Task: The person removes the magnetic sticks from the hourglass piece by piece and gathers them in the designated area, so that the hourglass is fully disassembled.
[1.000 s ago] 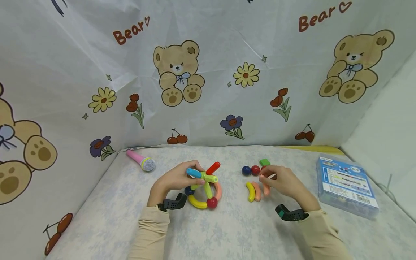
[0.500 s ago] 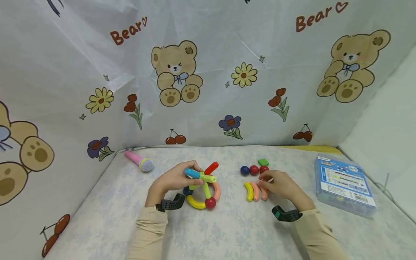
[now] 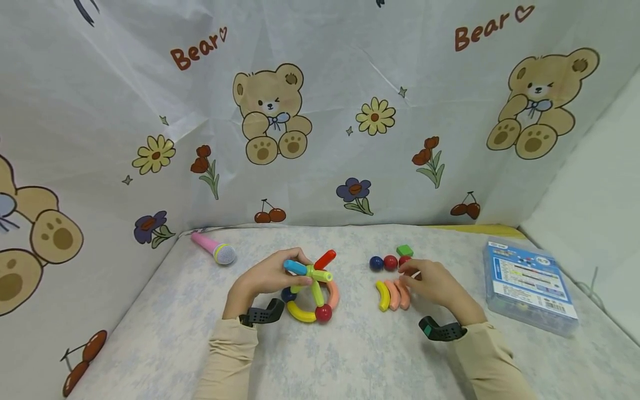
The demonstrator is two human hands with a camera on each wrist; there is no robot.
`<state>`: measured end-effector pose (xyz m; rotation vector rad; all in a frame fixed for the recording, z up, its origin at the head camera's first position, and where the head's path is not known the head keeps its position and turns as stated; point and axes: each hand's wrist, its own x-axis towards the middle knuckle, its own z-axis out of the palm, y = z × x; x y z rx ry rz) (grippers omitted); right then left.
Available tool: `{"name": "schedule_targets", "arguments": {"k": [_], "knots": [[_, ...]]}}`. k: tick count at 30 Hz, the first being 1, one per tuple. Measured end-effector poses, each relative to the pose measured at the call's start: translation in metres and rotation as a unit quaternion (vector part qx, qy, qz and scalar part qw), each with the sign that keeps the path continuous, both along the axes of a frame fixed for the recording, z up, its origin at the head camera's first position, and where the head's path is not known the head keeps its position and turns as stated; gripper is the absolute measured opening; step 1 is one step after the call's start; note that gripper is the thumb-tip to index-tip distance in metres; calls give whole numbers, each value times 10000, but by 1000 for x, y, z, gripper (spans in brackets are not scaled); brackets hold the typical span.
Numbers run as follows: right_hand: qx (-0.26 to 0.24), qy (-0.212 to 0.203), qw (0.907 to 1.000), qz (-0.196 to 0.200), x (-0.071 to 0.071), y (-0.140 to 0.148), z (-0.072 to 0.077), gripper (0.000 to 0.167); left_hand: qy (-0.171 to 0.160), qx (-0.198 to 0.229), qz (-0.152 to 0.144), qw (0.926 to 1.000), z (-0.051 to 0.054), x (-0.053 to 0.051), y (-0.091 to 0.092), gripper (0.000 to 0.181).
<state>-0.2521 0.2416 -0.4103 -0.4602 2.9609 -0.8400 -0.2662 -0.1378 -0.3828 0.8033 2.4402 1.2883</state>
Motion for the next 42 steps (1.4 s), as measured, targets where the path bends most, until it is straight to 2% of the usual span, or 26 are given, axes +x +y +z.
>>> {"name": "schedule_targets", "arguments": {"k": [4, 9, 16, 22, 30, 35, 42], "knots": [[-338, 570, 9978, 98, 3, -13, 6, 24, 36, 14, -53, 10000, -1, -1, -1, 23], [-840, 1239, 9877, 458, 11, -45, 15, 35, 117, -15, -77, 9999, -1, -1, -2, 24], [-1109, 1710, 9734, 1051, 26, -89, 25, 50, 152, -22, -99, 9998, 1, -1, -2, 26], [-1197, 2100, 9605, 1377, 30, -109, 23, 52, 94, 70, -109, 9999, 1, -3, -3, 27], [-1307, 2150, 9544, 1605, 32, -119, 16, 29, 165, 47, -165, 9997, 1, -3, -2, 27], [-1280, 2134, 9563, 1536, 33, -121, 17, 28, 239, 16, -203, 9995, 2, -4, -2, 28], [-1251, 2072, 9569, 1605, 33, -118, 17, 26, 2, 1, -148, 9999, -1, -1, -1, 27]]}}
